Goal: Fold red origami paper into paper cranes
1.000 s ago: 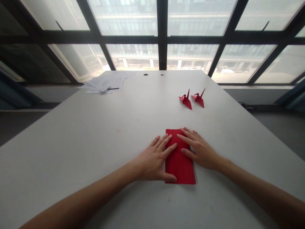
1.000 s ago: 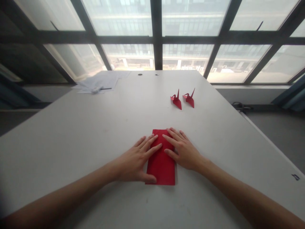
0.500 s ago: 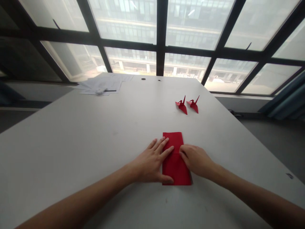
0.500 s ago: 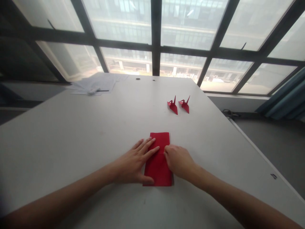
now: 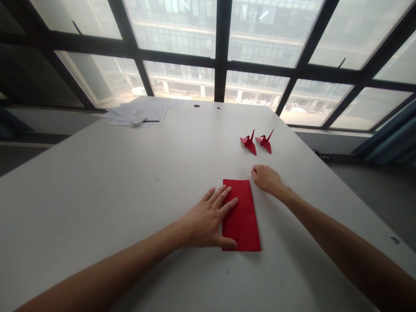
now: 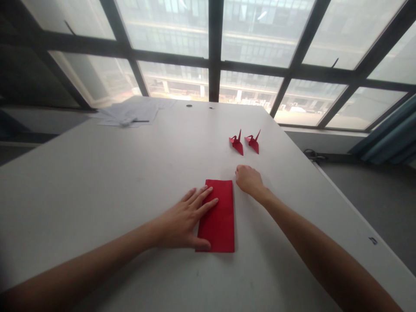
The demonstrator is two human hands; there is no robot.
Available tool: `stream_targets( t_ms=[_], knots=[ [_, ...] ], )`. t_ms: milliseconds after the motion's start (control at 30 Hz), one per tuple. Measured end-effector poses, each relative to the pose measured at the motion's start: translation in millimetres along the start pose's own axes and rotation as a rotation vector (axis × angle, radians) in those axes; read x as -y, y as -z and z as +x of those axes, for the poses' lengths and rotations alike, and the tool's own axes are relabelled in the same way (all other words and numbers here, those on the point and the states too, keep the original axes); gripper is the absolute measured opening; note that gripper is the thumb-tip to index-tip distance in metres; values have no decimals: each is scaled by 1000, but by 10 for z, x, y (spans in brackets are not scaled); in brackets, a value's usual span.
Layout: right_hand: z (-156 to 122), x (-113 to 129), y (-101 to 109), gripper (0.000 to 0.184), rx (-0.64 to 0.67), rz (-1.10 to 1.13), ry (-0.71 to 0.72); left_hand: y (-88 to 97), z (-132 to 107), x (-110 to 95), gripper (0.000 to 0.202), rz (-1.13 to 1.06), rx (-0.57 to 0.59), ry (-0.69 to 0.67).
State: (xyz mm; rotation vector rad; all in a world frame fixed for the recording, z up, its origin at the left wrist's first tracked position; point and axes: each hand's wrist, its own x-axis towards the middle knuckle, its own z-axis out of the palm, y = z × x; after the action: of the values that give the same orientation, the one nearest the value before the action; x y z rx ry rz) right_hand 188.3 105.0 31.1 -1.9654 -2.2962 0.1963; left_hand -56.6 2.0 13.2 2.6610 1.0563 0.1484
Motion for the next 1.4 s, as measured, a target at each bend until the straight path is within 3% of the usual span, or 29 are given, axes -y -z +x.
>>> stream_targets(
  t_ms=[400, 767, 1067, 1267, 1400],
  knots=[
    [-312, 237, 85, 26, 231, 132, 170, -21, 2, 1, 113, -4, -9, 3],
    [-1145, 197, 171, 30, 405, 218, 251, -3, 12, -8, 114, -9, 0, 2],
    [-1541, 203, 157, 29, 413, 205, 273, -40, 11, 18, 114, -6, -21, -5],
    [-1660, 200, 164, 30, 419, 196, 267, -12, 18, -4, 115, -9, -5, 3],
    [-1615, 193, 260, 31, 421, 308, 237, -10, 20, -11, 115, -17, -8, 1]
  ],
)
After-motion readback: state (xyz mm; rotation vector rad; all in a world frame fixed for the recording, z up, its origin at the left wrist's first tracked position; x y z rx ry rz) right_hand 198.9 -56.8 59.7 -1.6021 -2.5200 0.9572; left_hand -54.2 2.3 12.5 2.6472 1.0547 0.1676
